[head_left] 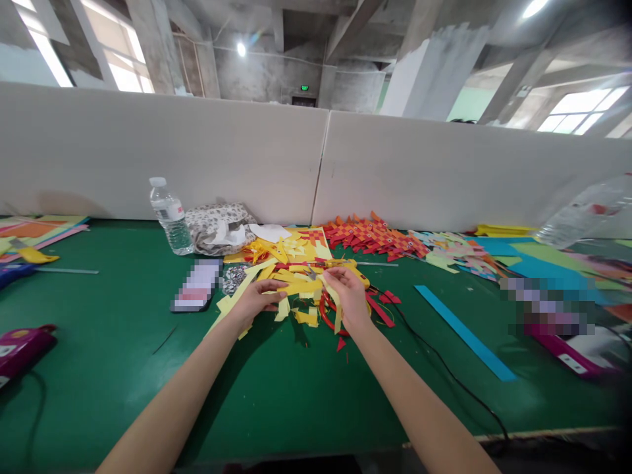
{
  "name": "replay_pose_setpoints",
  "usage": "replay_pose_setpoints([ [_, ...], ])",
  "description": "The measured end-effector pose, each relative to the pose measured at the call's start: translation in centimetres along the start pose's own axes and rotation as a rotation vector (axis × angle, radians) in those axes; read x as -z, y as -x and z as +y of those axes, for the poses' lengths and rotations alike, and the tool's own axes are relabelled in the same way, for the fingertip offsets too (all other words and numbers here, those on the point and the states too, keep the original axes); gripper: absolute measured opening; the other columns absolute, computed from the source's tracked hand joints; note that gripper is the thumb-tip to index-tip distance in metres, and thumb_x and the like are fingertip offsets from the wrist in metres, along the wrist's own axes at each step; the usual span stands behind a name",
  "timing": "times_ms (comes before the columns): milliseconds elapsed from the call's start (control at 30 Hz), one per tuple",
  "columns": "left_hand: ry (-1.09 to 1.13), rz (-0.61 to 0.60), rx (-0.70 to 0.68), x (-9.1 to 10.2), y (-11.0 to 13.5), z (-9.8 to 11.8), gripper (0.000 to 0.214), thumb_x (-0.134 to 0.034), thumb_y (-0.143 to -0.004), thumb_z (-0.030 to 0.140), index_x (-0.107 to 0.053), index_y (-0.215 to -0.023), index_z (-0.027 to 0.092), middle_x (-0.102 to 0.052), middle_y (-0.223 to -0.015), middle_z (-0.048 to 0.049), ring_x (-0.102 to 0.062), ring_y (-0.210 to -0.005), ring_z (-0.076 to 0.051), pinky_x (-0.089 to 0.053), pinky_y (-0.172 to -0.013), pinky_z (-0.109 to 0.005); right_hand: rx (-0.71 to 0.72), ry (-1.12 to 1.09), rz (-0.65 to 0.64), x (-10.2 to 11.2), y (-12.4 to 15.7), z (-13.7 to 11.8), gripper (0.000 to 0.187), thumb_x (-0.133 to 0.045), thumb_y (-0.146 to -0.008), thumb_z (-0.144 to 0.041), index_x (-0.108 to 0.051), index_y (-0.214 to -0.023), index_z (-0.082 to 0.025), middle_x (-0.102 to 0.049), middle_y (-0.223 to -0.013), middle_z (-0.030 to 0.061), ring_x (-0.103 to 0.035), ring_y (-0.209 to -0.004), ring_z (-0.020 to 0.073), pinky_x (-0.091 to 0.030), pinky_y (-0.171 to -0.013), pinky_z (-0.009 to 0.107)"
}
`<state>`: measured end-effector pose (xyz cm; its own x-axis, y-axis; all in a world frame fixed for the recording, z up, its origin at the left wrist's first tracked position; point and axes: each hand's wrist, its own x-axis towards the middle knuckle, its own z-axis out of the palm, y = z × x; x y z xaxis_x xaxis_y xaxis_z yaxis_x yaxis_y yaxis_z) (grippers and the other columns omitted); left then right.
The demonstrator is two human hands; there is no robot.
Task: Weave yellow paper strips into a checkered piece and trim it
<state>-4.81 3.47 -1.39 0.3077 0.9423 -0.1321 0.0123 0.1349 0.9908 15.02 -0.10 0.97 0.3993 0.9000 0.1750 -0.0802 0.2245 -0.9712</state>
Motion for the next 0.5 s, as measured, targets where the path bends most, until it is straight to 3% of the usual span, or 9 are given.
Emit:
replay_pose_setpoints([
  [300,-0.010,-0.051,0.001,-0.48,0.13,-0.08,0.038,-0.075,-0.056,0.036,-0.068,-0.089,0.019,-0.063,-0.093,-0.0040,-0.055,-0.066,-0.008,-0.046,-0.055,-0.017,-0.059,0.064,-0.138,-0.28,0.40,0.02,0.028,-0.074,-0.056,-0.032,-0.059,-0.076,-0.019,-0.064,-0.073,0.0014,-0.060,-0.073,0.0172,-0.047,-0.072,0.031],
  [500,-0.004,-0.043,0.000,-0.52,0.22,0.09,0.040,-0.076,-0.053,0.037,-0.068,-0.087,0.018,-0.064,-0.090,-0.0045,-0.056,-0.067,-0.010,-0.047,-0.055,-0.019,0.027,0.068,-0.135,-0.15,0.37,-0.34,0.023,-0.070,-0.057,-0.026,-0.057,-0.075,-0.018,-0.065,-0.076,0.0027,-0.060,-0.078,0.0182,-0.046,-0.073,0.031],
])
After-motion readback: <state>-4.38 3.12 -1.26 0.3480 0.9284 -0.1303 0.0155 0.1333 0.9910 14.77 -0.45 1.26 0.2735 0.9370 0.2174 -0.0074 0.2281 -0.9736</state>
